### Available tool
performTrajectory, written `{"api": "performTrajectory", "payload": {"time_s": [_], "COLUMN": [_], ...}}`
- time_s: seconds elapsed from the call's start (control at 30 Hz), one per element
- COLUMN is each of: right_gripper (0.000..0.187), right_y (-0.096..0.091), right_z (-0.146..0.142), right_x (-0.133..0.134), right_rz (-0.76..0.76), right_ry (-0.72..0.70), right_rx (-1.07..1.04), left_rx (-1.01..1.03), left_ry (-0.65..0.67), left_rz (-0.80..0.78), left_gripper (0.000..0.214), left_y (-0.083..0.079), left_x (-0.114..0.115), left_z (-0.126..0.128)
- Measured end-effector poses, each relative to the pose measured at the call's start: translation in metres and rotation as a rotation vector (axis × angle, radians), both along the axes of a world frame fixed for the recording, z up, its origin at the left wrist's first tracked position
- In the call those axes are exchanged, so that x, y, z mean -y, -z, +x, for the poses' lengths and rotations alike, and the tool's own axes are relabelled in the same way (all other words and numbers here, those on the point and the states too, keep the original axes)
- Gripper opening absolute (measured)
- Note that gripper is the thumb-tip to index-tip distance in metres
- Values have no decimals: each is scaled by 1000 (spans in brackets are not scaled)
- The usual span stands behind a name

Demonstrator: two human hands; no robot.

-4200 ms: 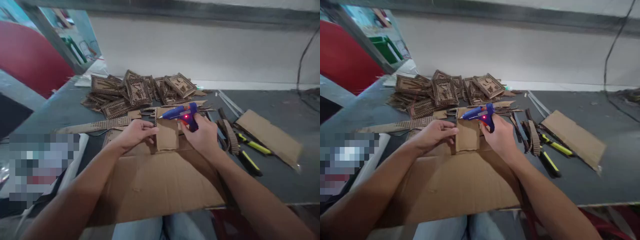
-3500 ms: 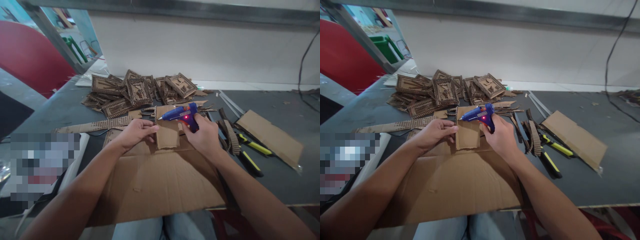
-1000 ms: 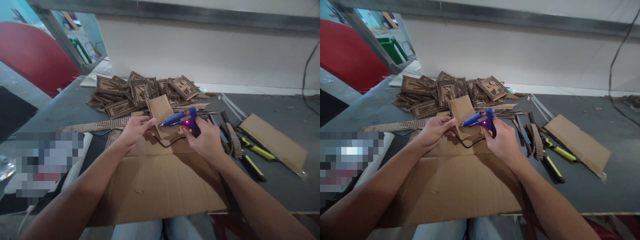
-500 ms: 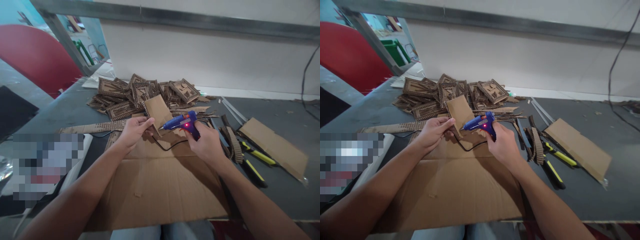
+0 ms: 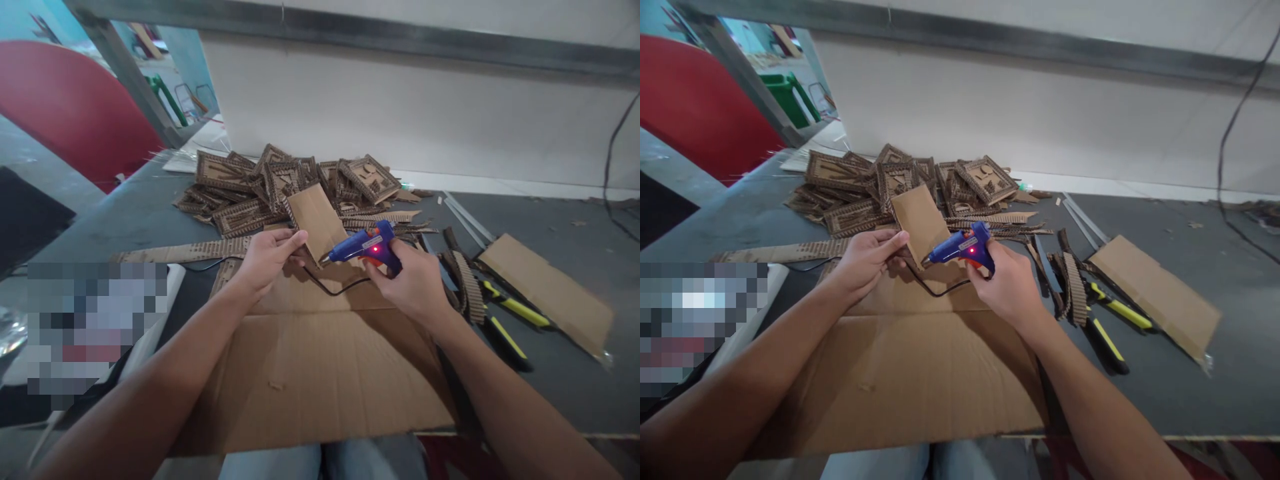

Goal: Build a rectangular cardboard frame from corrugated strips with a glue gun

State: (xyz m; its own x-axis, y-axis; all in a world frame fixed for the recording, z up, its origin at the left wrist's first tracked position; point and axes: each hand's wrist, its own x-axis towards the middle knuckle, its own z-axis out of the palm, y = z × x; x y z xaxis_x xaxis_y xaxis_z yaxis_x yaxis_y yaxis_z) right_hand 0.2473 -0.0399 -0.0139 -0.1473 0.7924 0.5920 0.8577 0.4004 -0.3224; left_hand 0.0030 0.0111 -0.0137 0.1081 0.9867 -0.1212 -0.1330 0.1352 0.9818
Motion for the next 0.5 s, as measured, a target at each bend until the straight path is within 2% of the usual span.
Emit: {"api": "performTrajectory", "payload": {"time_s": [0.17,0.5], "right_gripper": [11,8], "right_y": [0,2], "right_z": [2,5], "right_x": [1,-2], "right_rz": [-29,-56], "right_ry": [-21,-35], "right_rx": [15,46], "left_rx": [12,15], "left_ry": [-31,-44], "left_rz": [-16,-15], "left_gripper": [54,51], "left_y": [1,2], "left_x": [-1,-2], "left_z": [0,-1]}}
